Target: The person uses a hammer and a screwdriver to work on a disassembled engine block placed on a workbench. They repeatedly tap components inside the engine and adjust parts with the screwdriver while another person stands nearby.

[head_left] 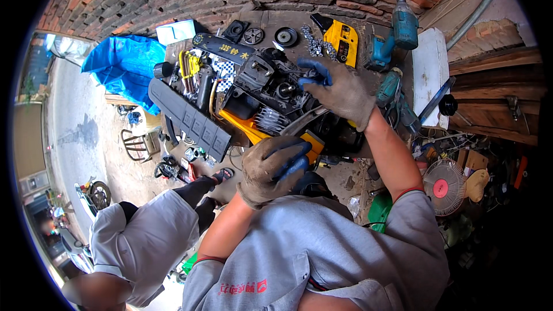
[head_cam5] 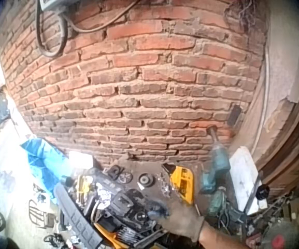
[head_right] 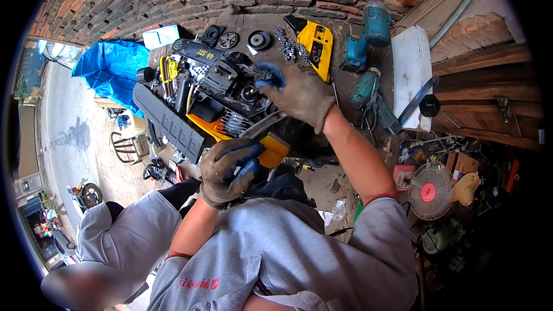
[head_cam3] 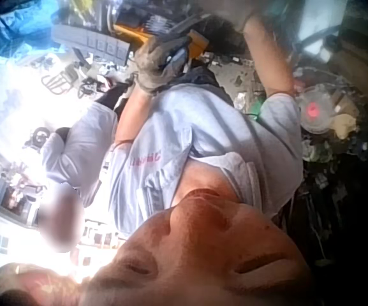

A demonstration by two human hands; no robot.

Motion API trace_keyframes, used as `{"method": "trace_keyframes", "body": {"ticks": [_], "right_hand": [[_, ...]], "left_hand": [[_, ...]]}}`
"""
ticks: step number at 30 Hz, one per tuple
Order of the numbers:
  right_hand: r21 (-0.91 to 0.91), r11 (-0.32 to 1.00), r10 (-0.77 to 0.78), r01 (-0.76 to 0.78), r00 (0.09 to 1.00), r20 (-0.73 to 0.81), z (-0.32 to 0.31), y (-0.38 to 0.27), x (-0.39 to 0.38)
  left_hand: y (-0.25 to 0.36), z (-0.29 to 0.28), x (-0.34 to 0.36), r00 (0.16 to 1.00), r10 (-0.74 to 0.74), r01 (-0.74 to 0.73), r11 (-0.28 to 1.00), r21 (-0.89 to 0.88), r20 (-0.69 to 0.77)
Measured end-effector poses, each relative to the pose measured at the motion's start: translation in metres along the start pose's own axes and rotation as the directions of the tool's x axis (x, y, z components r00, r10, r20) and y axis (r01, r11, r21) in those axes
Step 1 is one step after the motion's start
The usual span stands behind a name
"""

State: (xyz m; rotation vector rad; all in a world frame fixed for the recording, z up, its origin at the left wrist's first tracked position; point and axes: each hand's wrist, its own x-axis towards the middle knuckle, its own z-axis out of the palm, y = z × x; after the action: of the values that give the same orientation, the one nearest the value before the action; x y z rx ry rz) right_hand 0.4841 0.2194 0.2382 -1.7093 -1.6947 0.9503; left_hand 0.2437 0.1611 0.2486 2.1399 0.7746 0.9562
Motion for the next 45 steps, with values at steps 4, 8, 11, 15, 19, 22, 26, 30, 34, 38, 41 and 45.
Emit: {"method": "trace_keyframes", "body": {"ticks": [4,8,11,15,19,22,26,30,34,38,41,45], "right_hand": [[0.078,0.996,0.047,-0.046,0.999,-0.003,-0.001,-0.005,0.002],[-0.058,0.992,-0.121,0.113,0.979,-0.166,0.004,-0.001,0.001],[-0.166,0.970,-0.212,0.179,0.955,-0.208,0.005,-0.011,-0.008],[-0.142,0.963,-0.251,0.230,0.955,-0.160,0.002,-0.013,-0.012],[-0.232,0.921,-0.348,0.314,0.929,-0.125,-0.001,-0.012,-0.018],[-0.262,0.912,-0.360,0.315,0.922,-0.141,0.004,-0.011,-0.021],[-0.309,0.900,-0.374,0.308,0.909,-0.186,0.011,-0.010,-0.019],[-0.364,0.885,-0.379,0.289,0.903,-0.203,0.013,-0.014,-0.016],[-0.336,0.901,-0.343,0.273,0.924,-0.170,0.012,-0.018,-0.015],[-0.385,0.902,-0.280,0.198,0.944,-0.172,0.013,-0.012,-0.013],[-0.412,0.889,-0.294,0.200,0.939,-0.178,0.015,-0.004,-0.012],[-0.442,0.883,-0.247,0.157,0.957,-0.153,0.013,-0.014,-0.013]], "left_hand": [[-0.001,0.000,-0.001,1.000,0.007,-0.007,1.000,0.009,0.008],[-0.002,0.000,0.000,1.000,0.023,-0.023,1.000,0.014,0.014],[-0.003,0.000,-0.001,0.999,0.029,-0.029,1.000,0.010,0.013],[-0.002,0.000,-0.001,0.999,0.028,-0.028,0.999,0.025,0.020],[-0.003,-0.001,-0.001,0.999,0.032,-0.033,0.999,0.025,0.032],[-0.002,-0.001,-0.001,0.999,0.031,-0.032,0.999,0.027,0.034],[-0.002,-0.001,0.000,0.999,0.034,-0.034,0.999,0.019,0.037],[-0.002,0.000,-0.001,0.999,0.035,-0.036,0.999,0.029,0.035],[-0.003,0.000,-0.001,0.999,0.047,-0.047,0.998,0.032,0.024],[-0.003,0.001,-0.001,0.999,0.049,-0.050,0.998,0.037,0.019],[-0.002,0.001,-0.001,0.998,0.053,-0.053,0.998,0.030,0.017],[-0.002,0.002,-0.002,0.998,0.058,-0.058,0.998,0.038,0.009]]}}
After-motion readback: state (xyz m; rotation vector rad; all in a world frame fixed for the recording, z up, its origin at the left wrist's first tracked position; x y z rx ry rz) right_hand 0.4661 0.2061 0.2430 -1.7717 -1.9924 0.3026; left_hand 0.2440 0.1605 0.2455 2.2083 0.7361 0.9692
